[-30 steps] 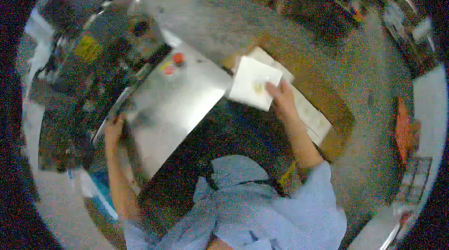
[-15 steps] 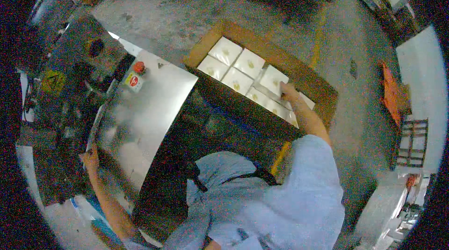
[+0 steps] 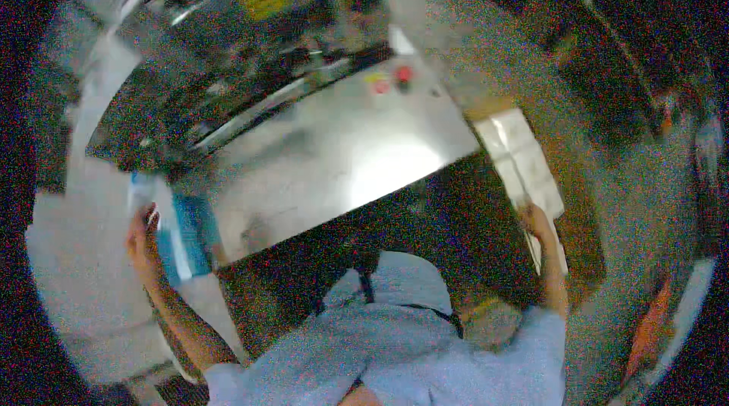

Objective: Sealing white gift boxes into plastic film using a heat-sealing machine and organizing them into a shipping carton.

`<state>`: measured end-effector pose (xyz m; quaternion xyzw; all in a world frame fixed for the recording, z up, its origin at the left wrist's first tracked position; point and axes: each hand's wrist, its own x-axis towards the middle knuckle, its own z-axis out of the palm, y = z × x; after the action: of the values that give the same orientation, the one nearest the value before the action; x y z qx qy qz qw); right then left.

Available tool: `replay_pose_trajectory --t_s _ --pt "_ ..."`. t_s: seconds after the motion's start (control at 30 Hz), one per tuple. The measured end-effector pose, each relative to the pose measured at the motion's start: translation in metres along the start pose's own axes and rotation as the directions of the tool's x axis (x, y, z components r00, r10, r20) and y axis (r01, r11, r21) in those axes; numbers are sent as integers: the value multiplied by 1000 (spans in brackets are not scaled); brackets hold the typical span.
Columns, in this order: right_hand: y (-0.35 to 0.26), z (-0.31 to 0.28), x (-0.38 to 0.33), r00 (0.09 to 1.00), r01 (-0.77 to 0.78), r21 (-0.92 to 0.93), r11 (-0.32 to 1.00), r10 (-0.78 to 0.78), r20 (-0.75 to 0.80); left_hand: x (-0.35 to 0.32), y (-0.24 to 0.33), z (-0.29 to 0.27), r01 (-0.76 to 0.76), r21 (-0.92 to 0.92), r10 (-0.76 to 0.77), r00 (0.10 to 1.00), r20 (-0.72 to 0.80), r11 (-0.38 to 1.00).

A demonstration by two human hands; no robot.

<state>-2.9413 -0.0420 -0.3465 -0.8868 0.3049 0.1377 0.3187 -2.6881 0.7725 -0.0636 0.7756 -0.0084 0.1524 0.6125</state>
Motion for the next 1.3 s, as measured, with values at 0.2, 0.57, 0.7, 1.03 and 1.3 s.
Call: replay_pose_trajectory --t_s 0.2,0.57,0.7,1.03,1.3 --pt "-11 -16 47 987 159 275 948 -148 -62 -89 -145 -292 373 832 -11 914 -405 411" --pt "-245 -65 13 882 465 385 797 -379 -279 20 -95 -100 113 603 52 967 -250 790" --pt "-282 -54 -13 815 577 310 755 -509 -277 37 -105 -109 197 733 13 963 -270 651" --pt "-387 -28 -77 770 637 268 722 -584 -256 5 8 19 -195 606 378 906 -190 771" --pt "-517 64 -147 245 948 215 235 -969 -21 -103 39 155 -360 242 262 896 359 901"
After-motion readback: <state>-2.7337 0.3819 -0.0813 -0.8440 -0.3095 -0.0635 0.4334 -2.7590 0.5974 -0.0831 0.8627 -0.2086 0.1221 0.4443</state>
